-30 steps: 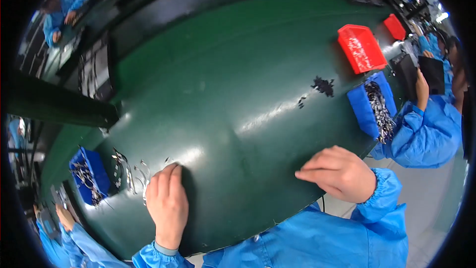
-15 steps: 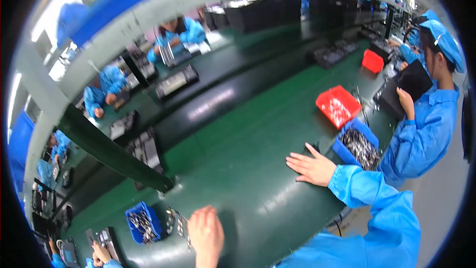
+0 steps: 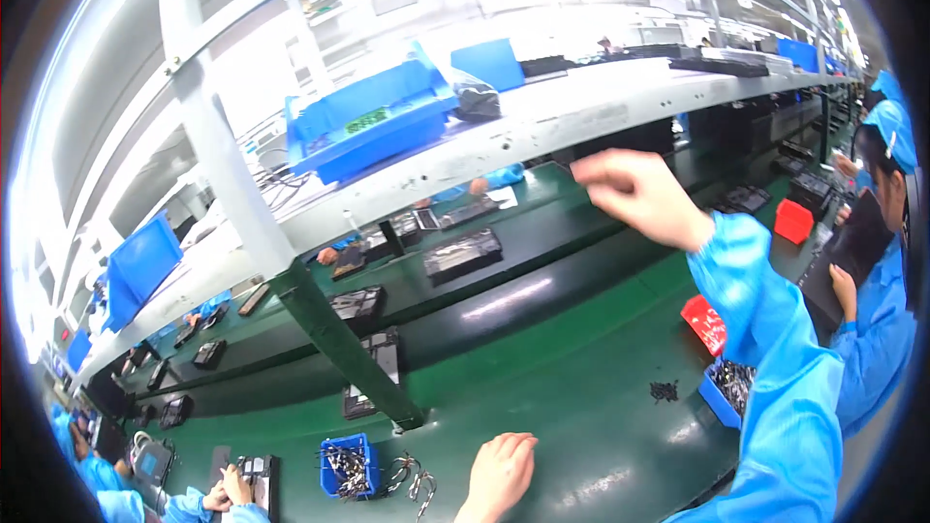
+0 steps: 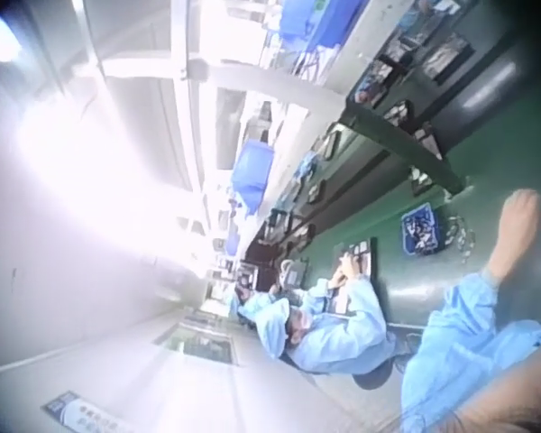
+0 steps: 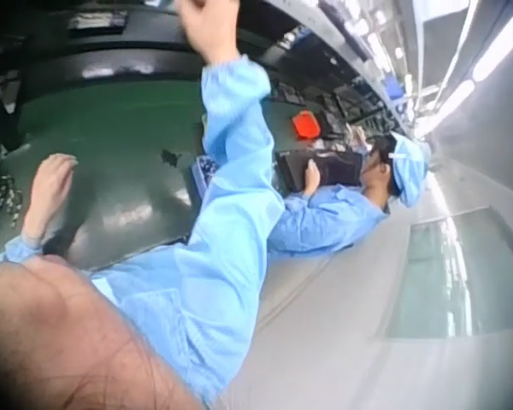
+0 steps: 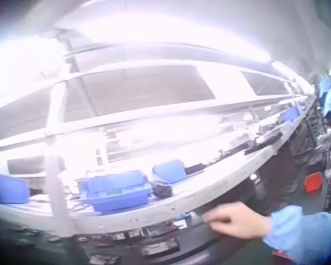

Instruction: The person assembles an electronic device by hand, installing ribbon cables and electronic components into an electronic chassis.

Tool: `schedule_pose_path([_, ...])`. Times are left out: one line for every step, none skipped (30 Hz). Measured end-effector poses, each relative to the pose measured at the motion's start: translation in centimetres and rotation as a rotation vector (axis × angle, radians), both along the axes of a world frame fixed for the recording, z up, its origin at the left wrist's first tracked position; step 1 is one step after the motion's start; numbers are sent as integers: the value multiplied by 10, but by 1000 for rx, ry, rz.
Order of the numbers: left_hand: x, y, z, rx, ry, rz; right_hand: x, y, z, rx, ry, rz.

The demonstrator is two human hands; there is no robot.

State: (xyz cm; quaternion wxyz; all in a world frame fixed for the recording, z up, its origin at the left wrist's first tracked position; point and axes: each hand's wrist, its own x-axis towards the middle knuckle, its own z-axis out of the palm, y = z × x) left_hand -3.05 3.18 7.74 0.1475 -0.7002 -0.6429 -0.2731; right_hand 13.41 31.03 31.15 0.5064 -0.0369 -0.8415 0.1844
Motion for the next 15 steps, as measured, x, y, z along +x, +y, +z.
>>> schedule_pose_path([1,-1,1,-29,-22,-31,-27,11,22,-60,119,15])
schedule_pose_path([10,-7,16,-80,-32,-9,-54,13,46,74,229,-38])
schedule_pose_path([12,-11,23,-79,-56,-7,-82,10,68,201,346,-87])
schedule_pose_path([10,-14,24,-61,-58,-21,-108,-3,89,201,330,12])
schedule_pose_path([8,-17,23,-43,-61,-39,-131,-18,109,201,310,108])
schedule_pose_path([10,-24,19,-22,-84,-31,-163,-23,129,318,261,99])
schedule_pose_path([11,-28,20,-16,-82,-13,-187,-22,149,436,211,65])
schedule_pose_path([14,-33,20,-34,-105,-40,-209,-14,168,464,56,12])
schedule_pose_path([15,-39,19,-53,-132,-52,-241,-3,184,489,-99,-25])
schedule_pose_path([19,-42,18,-29,-158,-58,-268,24,204,571,-322,-188])
schedule_pose_path([19,-49,14,-28,-166,-22,-297,40,210,654,-546,-330])
schedule_pose_path([17,-58,8,-16,-207,-9,-303,14,202,418,-672,-341])
schedule_pose_path([14,-66,3,-2,-243,-6,-292,-12,199,180,-800,-362])
schedule_pose_path([13,-68,-1,23,-266,-20,-279,-17,205,39,-885,-373])
schedule_pose_path([10,-72,-5,28,-277,-7,-279,-21,206,-97,-974,-369])
